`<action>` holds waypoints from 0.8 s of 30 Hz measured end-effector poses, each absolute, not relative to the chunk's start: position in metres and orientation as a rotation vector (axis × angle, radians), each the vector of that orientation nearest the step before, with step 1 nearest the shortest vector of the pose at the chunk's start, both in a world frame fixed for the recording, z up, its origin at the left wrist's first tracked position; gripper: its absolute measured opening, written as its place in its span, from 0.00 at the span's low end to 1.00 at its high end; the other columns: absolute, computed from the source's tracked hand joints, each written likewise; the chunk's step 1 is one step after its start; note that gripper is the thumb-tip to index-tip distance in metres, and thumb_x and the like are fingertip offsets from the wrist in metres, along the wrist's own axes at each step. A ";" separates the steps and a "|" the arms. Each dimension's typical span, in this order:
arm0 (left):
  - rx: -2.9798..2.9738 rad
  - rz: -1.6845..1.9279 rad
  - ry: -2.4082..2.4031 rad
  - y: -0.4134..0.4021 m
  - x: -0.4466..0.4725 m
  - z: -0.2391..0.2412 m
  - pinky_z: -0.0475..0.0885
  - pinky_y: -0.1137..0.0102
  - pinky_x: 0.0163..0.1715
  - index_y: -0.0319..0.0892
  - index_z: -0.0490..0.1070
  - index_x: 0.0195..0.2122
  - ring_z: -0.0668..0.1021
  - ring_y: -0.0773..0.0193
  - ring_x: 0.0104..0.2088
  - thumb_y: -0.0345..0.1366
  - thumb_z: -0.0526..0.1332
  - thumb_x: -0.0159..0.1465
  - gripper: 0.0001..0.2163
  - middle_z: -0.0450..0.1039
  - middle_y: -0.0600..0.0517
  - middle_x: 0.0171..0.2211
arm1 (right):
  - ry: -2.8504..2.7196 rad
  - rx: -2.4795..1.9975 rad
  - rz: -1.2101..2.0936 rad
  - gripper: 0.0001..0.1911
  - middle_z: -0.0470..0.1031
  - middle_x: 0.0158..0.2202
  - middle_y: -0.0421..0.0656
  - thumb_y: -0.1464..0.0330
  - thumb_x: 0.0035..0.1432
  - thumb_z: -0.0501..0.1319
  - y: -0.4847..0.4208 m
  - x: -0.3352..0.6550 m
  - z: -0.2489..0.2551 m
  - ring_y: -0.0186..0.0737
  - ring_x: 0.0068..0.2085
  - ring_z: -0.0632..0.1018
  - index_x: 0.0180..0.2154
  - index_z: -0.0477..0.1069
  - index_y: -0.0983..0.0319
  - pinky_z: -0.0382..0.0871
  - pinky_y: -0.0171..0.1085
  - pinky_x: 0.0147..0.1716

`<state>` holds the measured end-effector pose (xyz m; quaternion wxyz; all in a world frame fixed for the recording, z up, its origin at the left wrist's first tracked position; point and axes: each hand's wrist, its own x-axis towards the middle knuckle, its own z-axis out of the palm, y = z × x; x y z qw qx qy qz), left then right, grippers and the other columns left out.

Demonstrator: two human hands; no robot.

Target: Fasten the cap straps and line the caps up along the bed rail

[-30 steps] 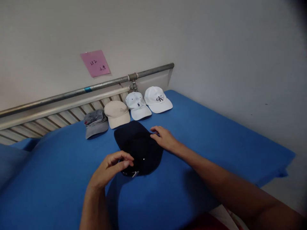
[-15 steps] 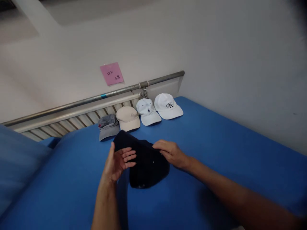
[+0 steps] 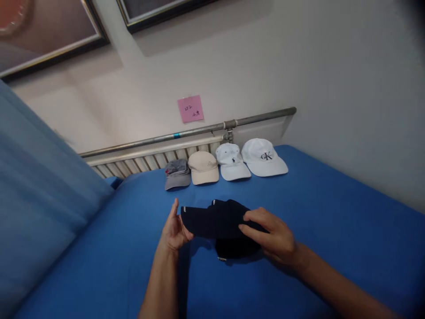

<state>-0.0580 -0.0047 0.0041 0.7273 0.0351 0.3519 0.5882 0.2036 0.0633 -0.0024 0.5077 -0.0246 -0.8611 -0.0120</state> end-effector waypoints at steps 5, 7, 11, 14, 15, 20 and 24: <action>-0.041 1.344 0.865 -0.033 -0.051 -0.005 0.77 0.67 0.27 0.31 0.73 0.24 0.80 0.59 0.22 0.39 0.54 0.65 0.19 0.77 0.43 0.20 | -2.077 -0.018 0.040 0.17 0.71 0.40 0.47 0.79 0.60 0.49 0.060 0.203 0.001 0.40 0.40 0.75 0.45 0.71 0.59 0.71 0.39 0.37; -0.072 1.471 0.841 -0.047 -0.051 -0.006 0.77 0.68 0.30 0.32 0.73 0.24 0.81 0.61 0.23 0.35 0.54 0.64 0.16 0.77 0.44 0.20 | -2.095 -0.060 0.037 0.18 0.72 0.42 0.47 0.79 0.59 0.51 0.062 0.202 -0.002 0.42 0.43 0.75 0.46 0.71 0.58 0.70 0.41 0.39; -0.076 1.796 0.845 -0.084 -0.062 -0.002 0.77 0.67 0.34 0.32 0.75 0.29 0.82 0.60 0.28 0.30 0.53 0.64 0.13 0.80 0.45 0.26 | -2.049 -0.289 0.019 0.19 0.71 0.49 0.49 0.75 0.58 0.57 0.070 0.198 -0.015 0.47 0.49 0.74 0.51 0.67 0.57 0.68 0.46 0.46; -0.055 2.054 0.900 -0.115 -0.083 0.001 0.78 0.67 0.35 0.34 0.76 0.34 0.82 0.60 0.31 0.27 0.52 0.65 0.12 0.81 0.45 0.31 | -2.047 -0.388 0.048 0.17 0.72 0.49 0.49 0.69 0.60 0.57 0.076 0.195 -0.026 0.49 0.49 0.75 0.51 0.66 0.56 0.69 0.47 0.46; -0.057 2.144 0.909 -0.124 -0.091 0.000 0.77 0.67 0.35 0.35 0.76 0.35 0.82 0.61 0.32 0.27 0.52 0.65 0.12 0.81 0.46 0.32 | -2.064 -0.390 0.051 0.16 0.72 0.48 0.49 0.68 0.61 0.56 0.077 0.194 -0.029 0.49 0.48 0.75 0.51 0.66 0.56 0.69 0.48 0.45; -0.168 2.570 0.845 -0.166 -0.134 -0.010 0.76 0.64 0.43 0.40 0.74 0.35 0.81 0.63 0.37 0.26 0.53 0.65 0.10 0.80 0.51 0.33 | -2.145 -0.365 0.064 0.12 0.73 0.47 0.48 0.65 0.62 0.54 0.080 0.187 -0.042 0.50 0.46 0.76 0.47 0.69 0.54 0.69 0.49 0.43; -0.266 2.719 0.851 -0.194 -0.162 -0.030 0.72 0.62 0.50 0.44 0.73 0.36 0.79 0.65 0.42 0.27 0.52 0.66 0.11 0.79 0.54 0.36 | -2.201 -0.325 0.087 0.12 0.73 0.46 0.50 0.64 0.62 0.53 0.080 0.183 -0.046 0.53 0.45 0.77 0.46 0.69 0.54 0.70 0.51 0.42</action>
